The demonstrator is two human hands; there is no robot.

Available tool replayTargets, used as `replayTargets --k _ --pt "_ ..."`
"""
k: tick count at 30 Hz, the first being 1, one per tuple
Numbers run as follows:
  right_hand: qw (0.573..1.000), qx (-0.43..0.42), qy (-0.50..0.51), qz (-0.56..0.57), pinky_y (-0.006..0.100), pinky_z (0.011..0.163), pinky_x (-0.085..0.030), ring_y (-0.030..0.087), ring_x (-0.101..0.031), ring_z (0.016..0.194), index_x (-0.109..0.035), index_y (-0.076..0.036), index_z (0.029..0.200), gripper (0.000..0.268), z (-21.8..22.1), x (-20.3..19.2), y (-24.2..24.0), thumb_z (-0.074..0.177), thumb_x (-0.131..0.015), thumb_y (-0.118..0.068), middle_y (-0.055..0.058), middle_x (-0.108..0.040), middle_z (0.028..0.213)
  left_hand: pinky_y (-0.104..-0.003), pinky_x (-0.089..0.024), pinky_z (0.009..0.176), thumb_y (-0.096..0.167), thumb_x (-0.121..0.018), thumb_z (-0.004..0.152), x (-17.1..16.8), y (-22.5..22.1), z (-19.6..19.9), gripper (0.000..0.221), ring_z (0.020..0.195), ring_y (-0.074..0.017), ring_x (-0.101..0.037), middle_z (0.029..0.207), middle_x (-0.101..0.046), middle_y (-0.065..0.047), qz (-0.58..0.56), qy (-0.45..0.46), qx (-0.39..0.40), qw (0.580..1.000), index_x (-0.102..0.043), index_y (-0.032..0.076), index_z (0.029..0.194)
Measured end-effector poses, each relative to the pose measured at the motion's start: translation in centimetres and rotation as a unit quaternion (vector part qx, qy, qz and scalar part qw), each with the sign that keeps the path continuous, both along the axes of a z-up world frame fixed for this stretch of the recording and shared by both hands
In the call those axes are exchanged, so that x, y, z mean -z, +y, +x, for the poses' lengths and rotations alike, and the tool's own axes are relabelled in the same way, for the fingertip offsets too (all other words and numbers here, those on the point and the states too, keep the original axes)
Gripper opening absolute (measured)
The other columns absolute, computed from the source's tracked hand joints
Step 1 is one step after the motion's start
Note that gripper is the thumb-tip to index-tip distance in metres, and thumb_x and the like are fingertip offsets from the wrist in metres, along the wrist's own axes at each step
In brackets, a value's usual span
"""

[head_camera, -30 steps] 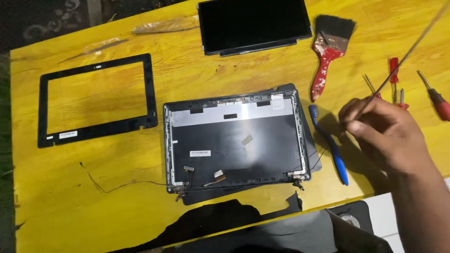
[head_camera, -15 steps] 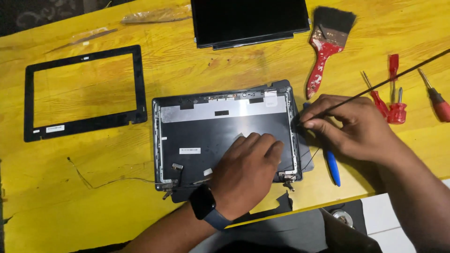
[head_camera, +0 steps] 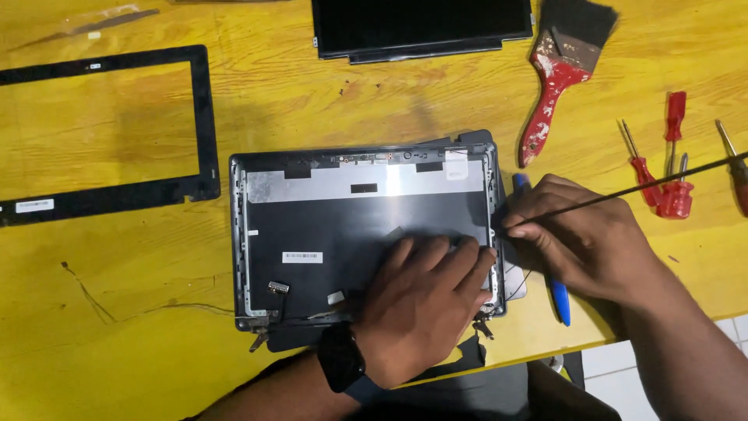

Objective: The person is disassembling a laptop screen assembly, removing the LCD panel from the lid, and cleaning the internal area using a toothbrush.

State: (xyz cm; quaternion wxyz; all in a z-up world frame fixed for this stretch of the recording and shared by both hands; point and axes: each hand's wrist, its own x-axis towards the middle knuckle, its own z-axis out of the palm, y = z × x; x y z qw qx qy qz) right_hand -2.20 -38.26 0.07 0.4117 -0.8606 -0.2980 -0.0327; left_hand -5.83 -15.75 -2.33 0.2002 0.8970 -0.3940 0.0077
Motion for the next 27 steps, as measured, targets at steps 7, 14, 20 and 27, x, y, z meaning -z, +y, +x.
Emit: replayTargets --k 7,14,20,27 --pt "1.0 -0.009 0.008 -0.006 0.035 0.078 -0.057 0.027 -0.071 0.081 -0.07 0.002 0.091 0.009 0.16 -0.02 0.22 0.092 -0.064 -0.004 0.013 -0.073 0.089 -0.054 -0.045 0.082 0.029 -0.057 0.101 -0.54 0.45 0.46 0.041 0.102 -0.0316 -0.057 0.125 -0.06 -0.006 -0.018 0.037 0.021 0.999 -0.059 0.006 0.134" --pt "1.0 -0.013 0.017 0.001 0.036 0.074 -0.055 0.028 -0.07 0.077 -0.068 0.003 0.093 0.011 0.14 0.38 0.2 0.092 -0.062 -0.006 0.015 -0.072 0.088 -0.055 -0.044 0.087 0.023 -0.057 0.096 -0.32 0.56 0.44 0.043 0.108 -0.0309 -0.057 0.133 -0.06 -0.006 -0.022 0.041 0.03 0.998 -0.059 0.006 0.136" --pt "1.0 -0.016 0.005 -0.008 0.037 0.072 -0.054 0.028 -0.069 0.075 -0.067 0.003 0.093 0.011 0.16 0.52 0.16 0.093 -0.06 -0.005 0.014 -0.072 0.088 -0.057 -0.045 0.094 0.02 -0.063 0.087 -0.06 0.59 0.28 0.055 0.115 -0.03 -0.058 0.141 -0.058 -0.005 -0.017 0.059 0.032 0.998 -0.055 0.008 0.14" --pt "0.999 -0.011 -0.011 -0.049 0.037 0.074 -0.052 0.028 -0.065 0.075 -0.068 0.001 0.094 0.009 -0.15 0.67 0.08 0.094 -0.062 -0.005 0.013 -0.07 0.088 -0.053 -0.046 0.088 0.015 -0.063 0.085 -0.18 0.6 0.49 0.053 0.109 -0.0281 -0.058 0.134 -0.06 -0.005 -0.035 0.035 0.029 0.998 -0.059 0.006 0.137"
